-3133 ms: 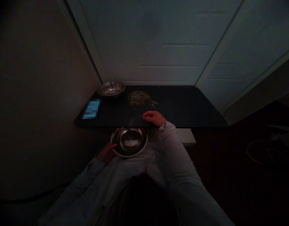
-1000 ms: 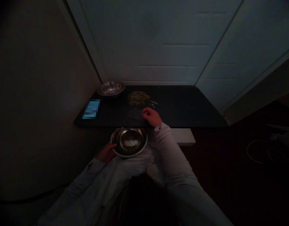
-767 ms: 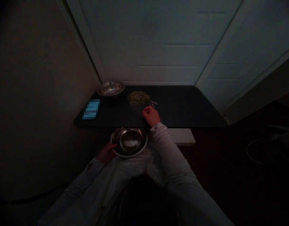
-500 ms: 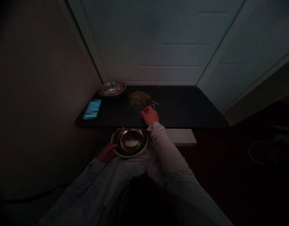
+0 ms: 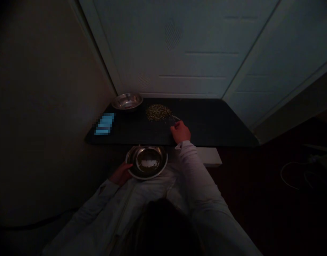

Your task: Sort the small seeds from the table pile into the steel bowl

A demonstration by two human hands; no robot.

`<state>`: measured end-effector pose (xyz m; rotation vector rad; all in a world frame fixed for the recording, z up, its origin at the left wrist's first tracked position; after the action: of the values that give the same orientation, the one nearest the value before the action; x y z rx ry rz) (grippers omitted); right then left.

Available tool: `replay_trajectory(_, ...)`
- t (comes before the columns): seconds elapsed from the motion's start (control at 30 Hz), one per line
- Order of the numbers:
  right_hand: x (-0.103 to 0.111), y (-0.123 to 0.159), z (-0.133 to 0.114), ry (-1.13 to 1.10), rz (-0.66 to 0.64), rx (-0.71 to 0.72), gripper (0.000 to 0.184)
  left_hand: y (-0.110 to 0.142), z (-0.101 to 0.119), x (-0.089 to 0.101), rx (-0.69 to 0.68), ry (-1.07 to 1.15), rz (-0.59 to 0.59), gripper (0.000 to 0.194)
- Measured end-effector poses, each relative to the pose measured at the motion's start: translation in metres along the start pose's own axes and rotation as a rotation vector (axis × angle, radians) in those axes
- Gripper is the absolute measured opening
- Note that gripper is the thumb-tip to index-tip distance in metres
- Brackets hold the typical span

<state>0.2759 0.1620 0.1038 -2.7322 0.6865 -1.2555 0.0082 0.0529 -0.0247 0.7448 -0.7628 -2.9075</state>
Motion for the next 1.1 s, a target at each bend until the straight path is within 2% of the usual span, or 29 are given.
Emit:
replay_trajectory(0.23,0.009,-0.015,0.017,0.025,0.027,-0.006,0.018,-0.001,-0.004,0.004,0.015,-0.026,0.011,0.058)
replay_trajectory(0.67,0.009,-0.043,0.021,0.095,0.03,0.073,0.022,-0.006,-0.008,0.01,0.003,0.009,-0.001,0.052)
replay_trajectory(0.77,0.009,-0.046,0.022,0.052,0.033,0.079,0.019,-0.006,-0.007,0.01,-0.002,0.007,-0.007,0.055)
replay_trajectory(0.93,0.004,-0.047,0.019,-0.026,0.025,0.077,0.017,-0.003,-0.003,0.005,-0.009,0.008,-0.035,0.073)
replay_trajectory(1.1,-0.002,-0.044,0.014,-0.035,0.024,0.091,0.016,0.003,0.004,-0.004,-0.028,0.028,-0.061,0.078)
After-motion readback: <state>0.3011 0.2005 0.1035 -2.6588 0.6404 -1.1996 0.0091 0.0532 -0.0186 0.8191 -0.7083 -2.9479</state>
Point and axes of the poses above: each hand's wrist, its own y-axis away from the middle knuckle, its own x-axis out of the back of the hand, z = x × y, the point moved 9 cm from there along -y, towards the middle knuckle, and after that the axes turned 4 degrees about z, right-handed, at the moved point
